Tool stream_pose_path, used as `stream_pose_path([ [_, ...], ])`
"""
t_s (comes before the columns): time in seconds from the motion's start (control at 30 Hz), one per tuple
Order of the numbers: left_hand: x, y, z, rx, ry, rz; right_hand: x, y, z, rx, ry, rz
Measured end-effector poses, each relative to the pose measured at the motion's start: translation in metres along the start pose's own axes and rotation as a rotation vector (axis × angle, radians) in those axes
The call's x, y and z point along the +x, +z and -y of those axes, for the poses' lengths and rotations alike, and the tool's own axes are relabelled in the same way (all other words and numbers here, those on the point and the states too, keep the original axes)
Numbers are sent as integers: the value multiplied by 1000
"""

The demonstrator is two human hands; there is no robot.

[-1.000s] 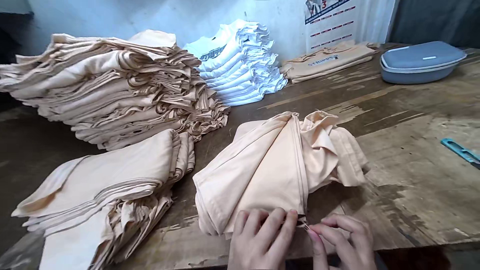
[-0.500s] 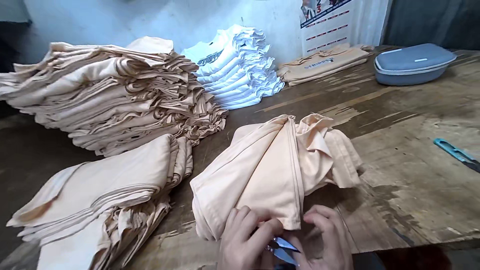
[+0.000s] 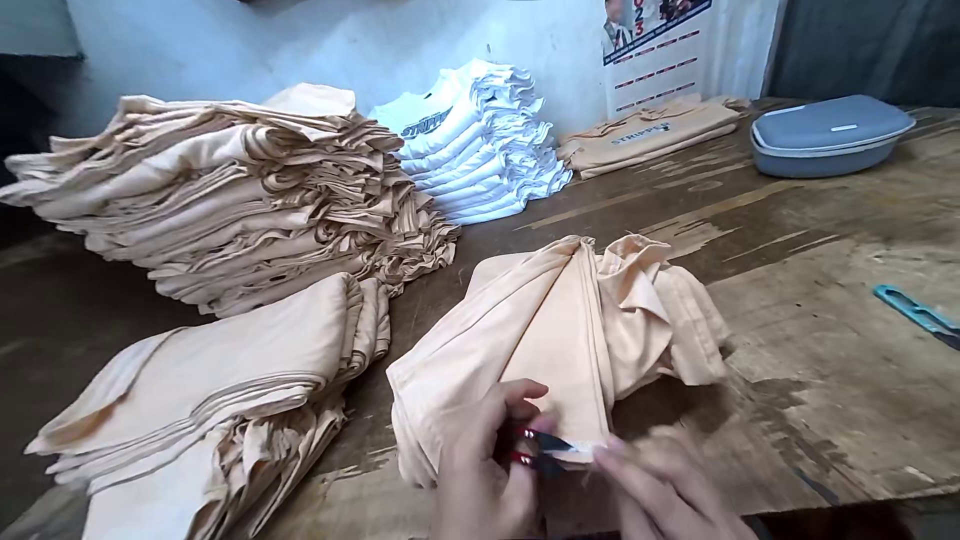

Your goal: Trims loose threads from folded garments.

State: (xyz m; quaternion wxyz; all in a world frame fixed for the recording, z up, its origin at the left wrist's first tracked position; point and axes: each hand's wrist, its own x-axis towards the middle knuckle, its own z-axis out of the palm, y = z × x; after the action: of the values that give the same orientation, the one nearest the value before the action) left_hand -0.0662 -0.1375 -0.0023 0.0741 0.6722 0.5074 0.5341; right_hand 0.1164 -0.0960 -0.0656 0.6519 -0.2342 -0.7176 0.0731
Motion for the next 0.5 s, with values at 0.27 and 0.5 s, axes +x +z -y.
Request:
stream_pose_path([
  [0.27,-28,3,-5,617,538,-117,-29,-21,8,84,-21,77],
  [0.5,-29,10,2,719,591,-151,-24,-14,12,-104,106,78],
])
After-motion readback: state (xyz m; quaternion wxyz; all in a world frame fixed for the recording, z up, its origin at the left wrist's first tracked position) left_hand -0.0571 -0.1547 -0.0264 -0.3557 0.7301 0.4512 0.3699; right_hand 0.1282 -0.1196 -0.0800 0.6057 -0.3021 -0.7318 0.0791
